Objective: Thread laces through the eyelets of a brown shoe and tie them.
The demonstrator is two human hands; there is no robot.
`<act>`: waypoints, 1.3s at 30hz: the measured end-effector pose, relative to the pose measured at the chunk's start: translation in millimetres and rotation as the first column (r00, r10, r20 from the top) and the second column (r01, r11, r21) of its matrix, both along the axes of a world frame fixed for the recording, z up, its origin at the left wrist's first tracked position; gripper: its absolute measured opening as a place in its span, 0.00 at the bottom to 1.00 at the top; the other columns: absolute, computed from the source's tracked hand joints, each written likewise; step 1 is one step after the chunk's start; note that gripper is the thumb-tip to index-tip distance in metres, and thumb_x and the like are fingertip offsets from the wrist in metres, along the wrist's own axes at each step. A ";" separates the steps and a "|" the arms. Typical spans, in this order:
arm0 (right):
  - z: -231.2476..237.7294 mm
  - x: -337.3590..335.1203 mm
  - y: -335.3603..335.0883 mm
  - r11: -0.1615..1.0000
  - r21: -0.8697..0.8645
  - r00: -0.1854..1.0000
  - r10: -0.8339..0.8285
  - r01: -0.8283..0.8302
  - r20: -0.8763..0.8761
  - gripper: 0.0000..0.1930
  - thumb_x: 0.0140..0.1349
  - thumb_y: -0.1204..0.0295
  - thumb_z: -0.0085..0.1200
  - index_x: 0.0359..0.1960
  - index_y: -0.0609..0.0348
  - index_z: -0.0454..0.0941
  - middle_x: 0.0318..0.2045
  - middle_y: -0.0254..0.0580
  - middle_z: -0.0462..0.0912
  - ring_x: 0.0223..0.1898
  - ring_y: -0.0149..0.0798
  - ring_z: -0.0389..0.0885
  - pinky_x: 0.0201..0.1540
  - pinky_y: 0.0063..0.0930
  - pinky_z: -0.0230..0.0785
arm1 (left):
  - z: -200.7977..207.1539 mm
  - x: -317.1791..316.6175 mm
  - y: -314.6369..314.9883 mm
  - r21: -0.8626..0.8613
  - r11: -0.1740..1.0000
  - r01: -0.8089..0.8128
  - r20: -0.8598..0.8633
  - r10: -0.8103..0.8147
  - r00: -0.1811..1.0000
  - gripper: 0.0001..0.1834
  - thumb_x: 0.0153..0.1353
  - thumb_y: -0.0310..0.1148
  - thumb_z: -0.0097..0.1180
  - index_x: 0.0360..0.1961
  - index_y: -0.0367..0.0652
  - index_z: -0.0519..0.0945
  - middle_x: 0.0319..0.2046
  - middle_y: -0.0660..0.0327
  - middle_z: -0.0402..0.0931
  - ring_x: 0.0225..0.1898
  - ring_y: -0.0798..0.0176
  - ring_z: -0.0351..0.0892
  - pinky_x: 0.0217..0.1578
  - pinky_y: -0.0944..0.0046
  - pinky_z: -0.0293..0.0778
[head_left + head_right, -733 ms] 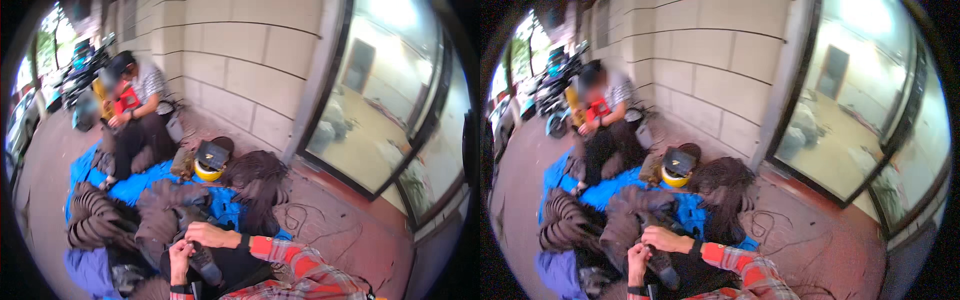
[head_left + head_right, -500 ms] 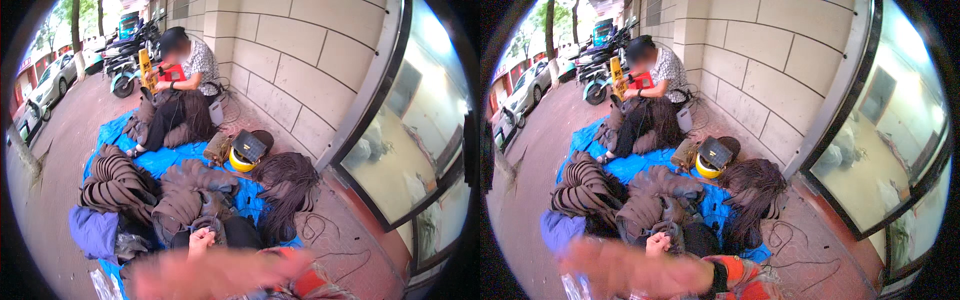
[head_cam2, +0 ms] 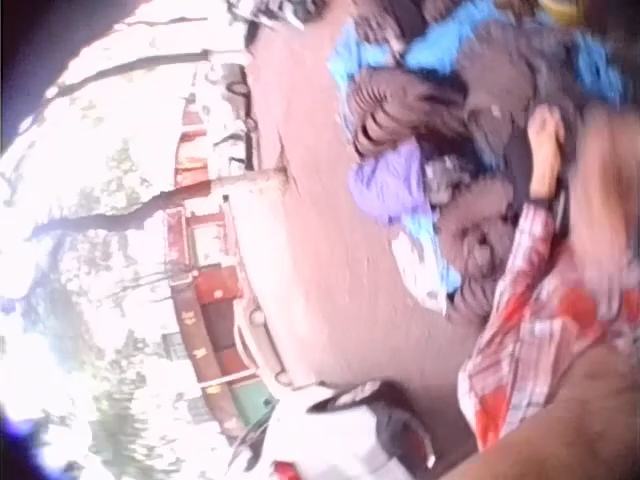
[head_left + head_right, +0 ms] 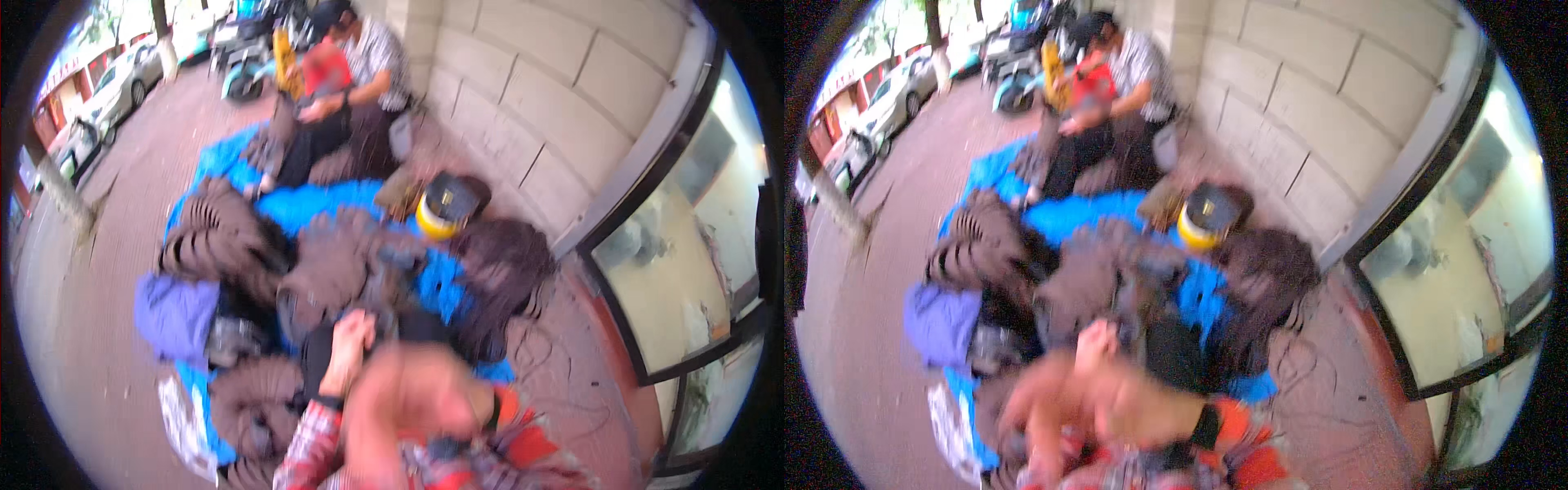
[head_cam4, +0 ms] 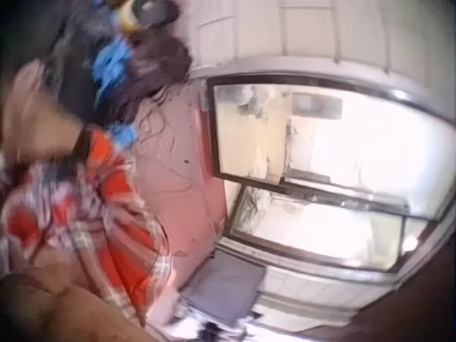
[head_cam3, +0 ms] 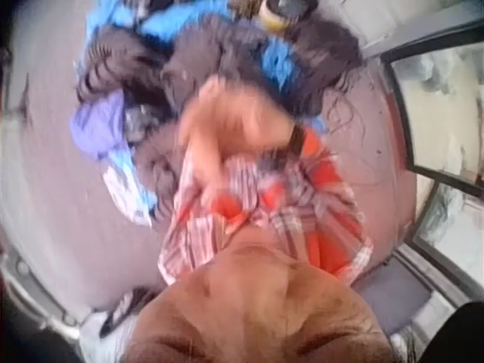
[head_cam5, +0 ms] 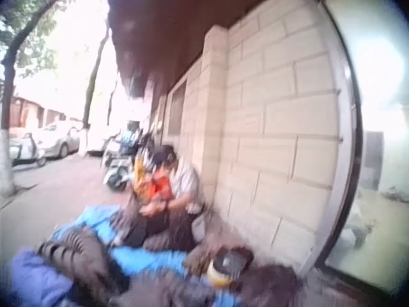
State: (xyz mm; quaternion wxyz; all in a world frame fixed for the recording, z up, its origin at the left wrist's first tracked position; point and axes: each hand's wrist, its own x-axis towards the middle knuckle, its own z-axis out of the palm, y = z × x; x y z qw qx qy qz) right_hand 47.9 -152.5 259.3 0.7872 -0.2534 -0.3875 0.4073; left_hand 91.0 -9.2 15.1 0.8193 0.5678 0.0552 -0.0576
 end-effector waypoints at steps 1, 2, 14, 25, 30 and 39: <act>-22.8 12.1 3.2 0.968 -0.019 0.957 -0.250 0.250 -0.147 0.24 0.60 0.56 0.53 0.48 0.64 0.67 0.30 0.40 0.78 0.33 0.32 0.78 0.35 0.27 0.73 | 40.7 -6.8 -19.6 -0.182 0.982 -0.041 0.036 0.048 0.998 0.05 0.59 0.30 0.54 0.27 0.44 0.75 0.17 0.69 0.69 0.18 0.76 0.65 0.20 0.74 0.60; -41.9 26.9 -5.1 0.788 -0.240 0.808 -0.589 0.568 -0.024 0.13 0.64 0.68 0.51 0.43 0.63 0.68 0.31 0.41 0.78 0.32 0.32 0.79 0.33 0.27 0.73 | 78.5 -13.1 -30.7 -0.093 0.986 -0.136 0.009 0.137 0.991 0.04 0.58 0.30 0.55 0.28 0.43 0.75 0.18 0.69 0.70 0.19 0.77 0.66 0.20 0.74 0.61; -192.6 47.6 -3.7 -0.006 -0.253 0.207 -0.556 0.967 0.805 0.08 0.57 0.82 0.52 0.38 0.64 0.72 0.32 0.43 0.78 0.32 0.33 0.79 0.35 0.25 0.72 | 11.1 -2.8 -33.0 0.031 0.988 -0.151 0.008 0.150 0.989 0.05 0.58 0.29 0.57 0.31 0.39 0.75 0.22 0.68 0.75 0.22 0.76 0.71 0.23 0.75 0.67; -197.9 55.1 -24.7 0.009 -0.109 0.106 -0.322 0.994 0.941 0.18 0.53 0.83 0.53 0.46 0.66 0.65 0.31 0.49 0.76 0.31 0.43 0.78 0.35 0.30 0.73 | 16.0 -6.6 -31.9 0.374 0.924 -0.077 0.220 -0.008 0.975 0.06 0.61 0.29 0.52 0.33 0.36 0.75 0.24 0.65 0.76 0.25 0.73 0.72 0.28 0.70 0.69; -189.1 55.0 -27.2 -0.001 -0.341 0.311 -0.405 0.940 0.860 0.19 0.50 0.82 0.54 0.44 0.63 0.65 0.29 0.49 0.76 0.32 0.46 0.77 0.35 0.36 0.71 | 27.9 -10.1 -25.2 0.579 0.812 -0.068 0.348 -0.171 0.921 0.07 0.61 0.29 0.52 0.32 0.35 0.75 0.23 0.65 0.75 0.27 0.72 0.71 0.30 0.70 0.69; -215.0 50.8 -9.1 0.052 -0.379 0.220 -0.883 0.924 0.415 0.18 0.50 0.83 0.56 0.38 0.59 0.61 0.26 0.35 0.73 0.26 0.26 0.72 0.28 0.20 0.69 | 19.2 -12.2 -34.5 0.139 0.990 -0.010 0.094 -0.004 0.996 0.09 0.62 0.30 0.49 0.33 0.34 0.77 0.23 0.63 0.77 0.24 0.72 0.74 0.28 0.70 0.70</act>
